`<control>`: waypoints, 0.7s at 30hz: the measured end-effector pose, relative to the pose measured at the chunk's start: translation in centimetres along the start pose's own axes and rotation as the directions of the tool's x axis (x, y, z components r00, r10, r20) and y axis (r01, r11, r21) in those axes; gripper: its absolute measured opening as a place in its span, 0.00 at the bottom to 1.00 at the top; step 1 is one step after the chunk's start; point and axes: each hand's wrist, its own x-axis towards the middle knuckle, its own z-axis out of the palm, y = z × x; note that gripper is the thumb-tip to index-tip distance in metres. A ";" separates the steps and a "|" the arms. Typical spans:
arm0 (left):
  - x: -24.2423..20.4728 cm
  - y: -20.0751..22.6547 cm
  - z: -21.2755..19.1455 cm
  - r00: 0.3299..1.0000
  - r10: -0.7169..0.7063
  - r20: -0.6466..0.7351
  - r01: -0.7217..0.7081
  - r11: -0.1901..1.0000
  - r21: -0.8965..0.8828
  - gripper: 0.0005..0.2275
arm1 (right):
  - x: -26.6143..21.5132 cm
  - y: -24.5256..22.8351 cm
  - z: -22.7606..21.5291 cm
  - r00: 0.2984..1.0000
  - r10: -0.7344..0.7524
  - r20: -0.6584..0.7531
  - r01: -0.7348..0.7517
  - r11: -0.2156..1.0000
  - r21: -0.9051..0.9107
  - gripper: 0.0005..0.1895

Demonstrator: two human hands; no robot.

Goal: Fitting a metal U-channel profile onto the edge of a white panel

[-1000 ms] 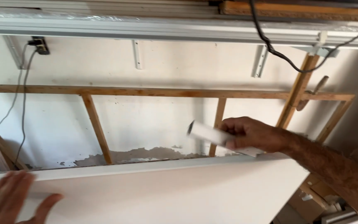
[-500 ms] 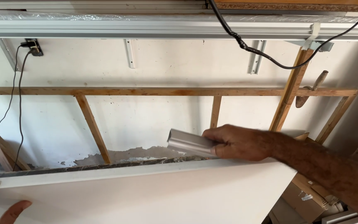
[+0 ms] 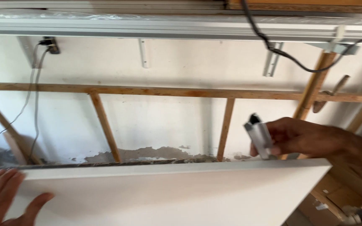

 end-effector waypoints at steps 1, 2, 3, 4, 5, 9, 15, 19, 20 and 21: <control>1.6 1.4 -0.8 1.000 -0.006 0.002 0.006 1.000 0.012 0.30 | 0.4 -0.4 0.5 1.000 -0.004 0.012 0.004 1.000 -0.003 0.19; 3.2 2.7 -1.5 0.999 0.051 0.009 -0.051 0.999 0.004 0.27 | 0.8 -0.9 1.0 0.998 -0.068 0.017 0.067 0.998 0.018 0.18; 4.9 4.0 -2.2 0.994 0.109 0.015 -0.109 0.994 -0.004 0.25 | 1.2 -1.3 1.5 0.991 -0.132 0.019 0.131 0.991 0.041 0.16; 4.7 4.6 -2.5 0.994 0.104 0.018 -0.105 0.994 0.007 0.25 | 2.4 -1.9 2.4 0.990 -0.136 0.030 0.135 0.990 0.040 0.16; 4.8 5.0 -2.6 0.997 0.074 0.001 -0.074 0.996 0.048 0.24 | 3.4 -2.6 3.2 0.972 -0.212 0.099 0.209 0.977 0.043 0.18; 4.7 5.4 -2.7 1.000 0.012 -0.015 -0.011 0.994 0.108 0.23 | 8.3 -4.7 7.4 0.952 -0.245 0.183 0.242 0.970 0.037 0.21; 5.4 6.1 -3.2 1.000 0.007 -0.004 -0.007 0.996 0.087 0.22 | 14.6 -9.3 13.7 0.931 -0.280 0.234 0.300 0.952 -0.057 0.06; 5.2 5.9 -3.2 1.000 0.008 -0.014 -0.007 0.998 0.060 0.21 | 18.3 -12.6 17.7 0.927 -0.272 0.258 0.312 0.941 -0.128 0.02; 5.1 5.7 -3.2 1.000 0.018 -0.003 -0.018 0.999 0.038 0.21 | 19.4 -13.2 18.6 0.912 -0.312 0.265 0.342 0.937 -0.074 0.02; 5.0 5.6 -3.3 1.000 0.026 0.007 -0.026 1.000 0.016 0.21 | 20.5 -13.9 19.6 0.896 -0.350 0.272 0.369 0.929 -0.020 0.05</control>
